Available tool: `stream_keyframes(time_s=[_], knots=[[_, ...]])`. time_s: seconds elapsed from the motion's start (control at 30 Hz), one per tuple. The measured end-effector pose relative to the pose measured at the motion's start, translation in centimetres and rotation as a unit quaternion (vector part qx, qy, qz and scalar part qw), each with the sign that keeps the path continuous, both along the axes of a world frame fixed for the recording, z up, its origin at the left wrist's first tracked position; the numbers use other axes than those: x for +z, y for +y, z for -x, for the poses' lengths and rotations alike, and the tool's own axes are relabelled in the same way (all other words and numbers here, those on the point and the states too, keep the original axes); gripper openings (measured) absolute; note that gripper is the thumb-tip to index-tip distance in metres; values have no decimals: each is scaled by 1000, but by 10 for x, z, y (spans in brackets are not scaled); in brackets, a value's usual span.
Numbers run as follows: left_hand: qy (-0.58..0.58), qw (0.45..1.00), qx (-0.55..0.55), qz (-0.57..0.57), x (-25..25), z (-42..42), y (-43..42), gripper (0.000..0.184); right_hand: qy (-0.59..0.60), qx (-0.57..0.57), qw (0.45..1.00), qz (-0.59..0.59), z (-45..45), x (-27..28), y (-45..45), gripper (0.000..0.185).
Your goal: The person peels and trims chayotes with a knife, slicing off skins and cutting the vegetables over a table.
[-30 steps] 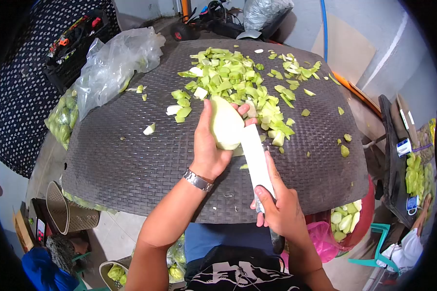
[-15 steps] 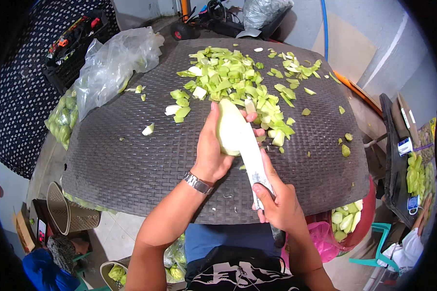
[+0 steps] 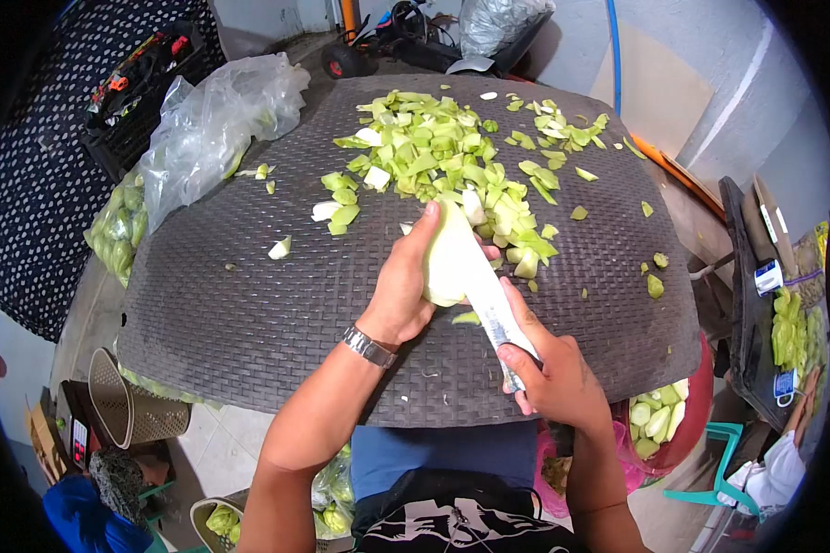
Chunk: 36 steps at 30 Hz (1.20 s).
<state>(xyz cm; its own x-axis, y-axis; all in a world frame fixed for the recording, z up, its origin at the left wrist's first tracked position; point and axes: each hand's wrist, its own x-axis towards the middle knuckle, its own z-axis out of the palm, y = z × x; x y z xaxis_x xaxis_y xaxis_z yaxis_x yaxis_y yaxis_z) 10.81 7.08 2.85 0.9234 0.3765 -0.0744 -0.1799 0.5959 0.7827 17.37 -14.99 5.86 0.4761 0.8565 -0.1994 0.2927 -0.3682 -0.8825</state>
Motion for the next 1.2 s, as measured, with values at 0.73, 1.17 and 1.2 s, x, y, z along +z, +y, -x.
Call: stream_keyframes(time_s=[0.73, 1.17, 1.2], knots=[[-95, 979, 120, 132, -7, -4, -10, 64, 149, -70, 980, -110, 42, -28, 33, 71], [-157, 962, 69, 213, -9, 7, 4, 65, -207, -15, 974, -91, 44, -9, 13, 55], [-152, 962, 76, 216, -9, 6, 2, 65, -234, -17, 968, -83, 45, -15, 15, 55]])
